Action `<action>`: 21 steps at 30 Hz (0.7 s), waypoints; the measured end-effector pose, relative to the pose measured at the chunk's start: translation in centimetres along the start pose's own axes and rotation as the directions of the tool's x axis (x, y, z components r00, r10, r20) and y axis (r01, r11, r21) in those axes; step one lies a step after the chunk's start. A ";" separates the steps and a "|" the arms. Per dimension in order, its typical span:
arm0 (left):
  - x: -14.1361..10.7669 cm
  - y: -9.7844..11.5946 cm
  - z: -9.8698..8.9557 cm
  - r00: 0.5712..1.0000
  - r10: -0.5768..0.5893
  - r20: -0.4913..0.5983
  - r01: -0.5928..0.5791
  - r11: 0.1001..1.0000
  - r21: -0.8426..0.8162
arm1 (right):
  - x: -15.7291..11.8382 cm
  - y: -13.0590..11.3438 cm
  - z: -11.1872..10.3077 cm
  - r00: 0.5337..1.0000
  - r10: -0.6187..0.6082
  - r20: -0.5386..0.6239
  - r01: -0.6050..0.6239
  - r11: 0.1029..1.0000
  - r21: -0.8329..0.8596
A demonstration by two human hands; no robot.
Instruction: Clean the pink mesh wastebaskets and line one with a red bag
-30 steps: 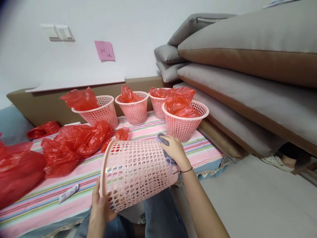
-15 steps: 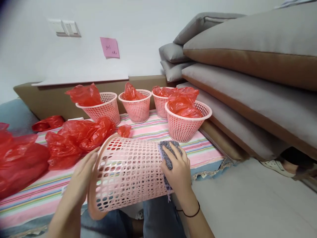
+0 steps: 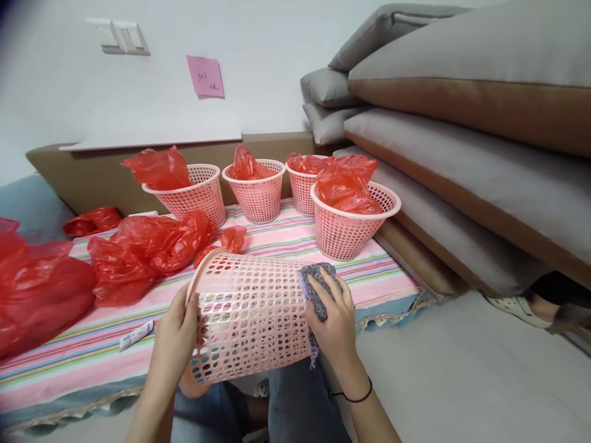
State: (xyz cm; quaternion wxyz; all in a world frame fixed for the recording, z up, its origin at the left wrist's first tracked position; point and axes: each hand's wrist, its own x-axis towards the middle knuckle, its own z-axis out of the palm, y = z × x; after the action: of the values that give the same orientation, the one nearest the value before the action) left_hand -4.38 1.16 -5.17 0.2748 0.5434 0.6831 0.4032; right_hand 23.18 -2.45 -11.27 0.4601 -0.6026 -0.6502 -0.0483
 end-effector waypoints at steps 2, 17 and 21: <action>0.5 0.4 0.0 1.000 0.002 -0.007 -0.002 1.000 0.023 | -1.7 0.0 0.1 0.998 -0.039 -0.044 0.039 0.999 0.008; -0.1 0.0 -0.1 0.999 0.043 0.028 -0.042 0.998 -0.052 | 7.4 1.9 1.1 0.961 0.112 0.253 -0.131 0.989 0.062; -2.1 -0.7 0.1 0.998 0.046 -0.039 -0.047 0.998 -0.034 | 12.6 3.4 2.8 0.820 0.101 0.563 -0.214 0.967 0.138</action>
State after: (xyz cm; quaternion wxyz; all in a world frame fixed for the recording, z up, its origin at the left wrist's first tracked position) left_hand -4.14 -0.89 -5.94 0.2617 0.5463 0.6683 0.4318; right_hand 26.37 9.48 -6.27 0.3124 -0.5947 -0.7043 0.2296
